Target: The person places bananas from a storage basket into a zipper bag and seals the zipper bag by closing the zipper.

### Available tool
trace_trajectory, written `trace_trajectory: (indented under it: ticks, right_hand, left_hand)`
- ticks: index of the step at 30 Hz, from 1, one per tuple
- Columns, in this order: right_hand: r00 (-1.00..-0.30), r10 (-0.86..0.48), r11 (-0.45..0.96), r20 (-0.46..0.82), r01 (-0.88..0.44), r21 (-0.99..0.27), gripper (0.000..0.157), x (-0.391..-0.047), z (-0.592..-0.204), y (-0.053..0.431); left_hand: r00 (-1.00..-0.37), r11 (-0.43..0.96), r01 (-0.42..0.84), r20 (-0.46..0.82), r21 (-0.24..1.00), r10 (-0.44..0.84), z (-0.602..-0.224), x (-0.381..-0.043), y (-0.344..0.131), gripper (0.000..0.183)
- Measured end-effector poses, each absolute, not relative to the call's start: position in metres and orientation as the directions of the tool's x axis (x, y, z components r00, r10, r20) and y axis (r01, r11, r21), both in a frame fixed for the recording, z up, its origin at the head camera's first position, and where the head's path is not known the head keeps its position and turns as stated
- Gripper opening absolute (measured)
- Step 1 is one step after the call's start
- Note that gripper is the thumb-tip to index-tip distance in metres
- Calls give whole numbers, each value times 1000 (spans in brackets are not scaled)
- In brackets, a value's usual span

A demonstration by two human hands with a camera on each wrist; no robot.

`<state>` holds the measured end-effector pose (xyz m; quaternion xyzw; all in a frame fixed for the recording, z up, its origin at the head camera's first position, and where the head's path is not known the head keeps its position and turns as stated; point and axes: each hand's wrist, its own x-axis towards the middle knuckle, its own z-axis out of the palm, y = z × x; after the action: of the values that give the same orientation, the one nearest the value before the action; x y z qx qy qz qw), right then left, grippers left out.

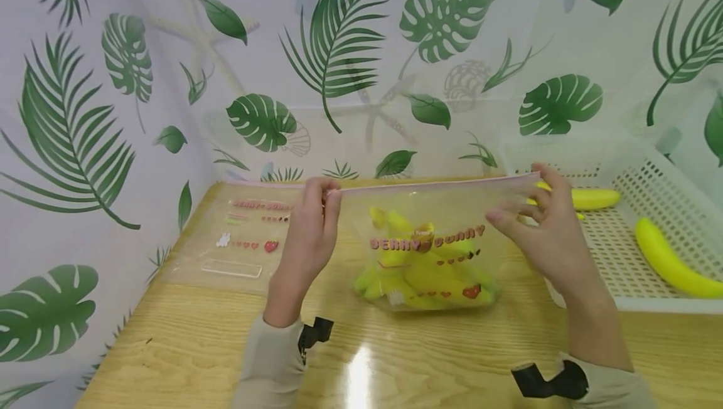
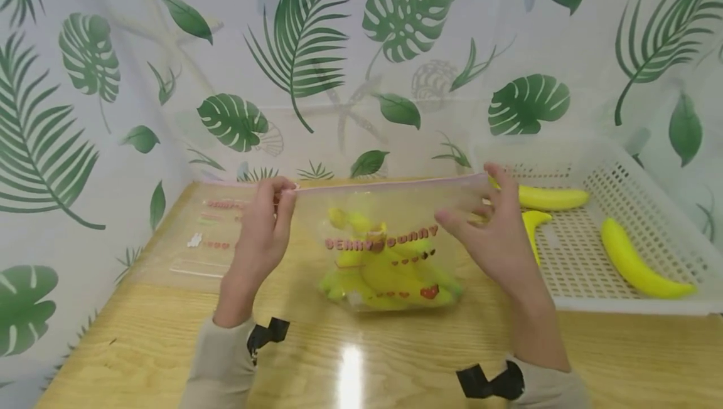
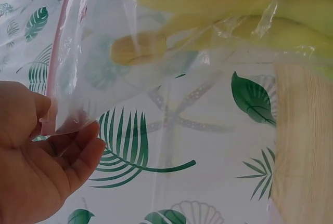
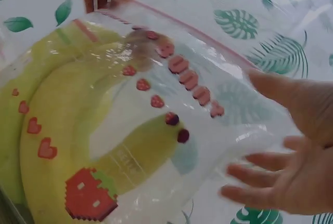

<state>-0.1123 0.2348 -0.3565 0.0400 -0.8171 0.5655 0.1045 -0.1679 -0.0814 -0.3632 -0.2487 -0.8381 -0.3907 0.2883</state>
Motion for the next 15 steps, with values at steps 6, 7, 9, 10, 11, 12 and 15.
trace_trajectory:
  ticks: [6, 7, 9, 10, 11, 12, 15]
  right_hand:
    - [-948, -319, 538, -7, -175, -824, 98, -124, -383, 241]
    - [-939, -342, 551, -30, -175, -816, 102, -126, -388, 240]
    - [-927, -368, 565, -73, -160, -809, 116, -128, -396, 239]
    - [-923, -374, 565, -93, -147, -812, 119, -130, -400, 238]
    - [-921, -374, 573, -113, -133, -809, 123, -130, -403, 238]
    - [-918, -375, 573, -128, -121, -810, 123, -131, -406, 237]
    - [-922, -362, 569, -137, -102, -816, 125, -133, -411, 235]
  left_hand:
    - [-850, 347, 526, 496, 777, 178, -372, -177, -85, 38]
    - [-880, 303, 474, 431, 827, 200, -374, -179, -86, 51]
    - [-916, 266, 360, 283, 894, 286, -380, -183, -89, 83]
    - [-918, 288, 301, 194, 909, 347, -384, -185, -91, 95]
    - [-904, 314, 250, 104, 916, 416, -388, -187, -91, 108]
    - [-876, 359, 218, 20, 907, 482, -392, -188, -91, 120]
    - [-744, 438, 245, -122, 865, 657, -406, -191, -85, 129]
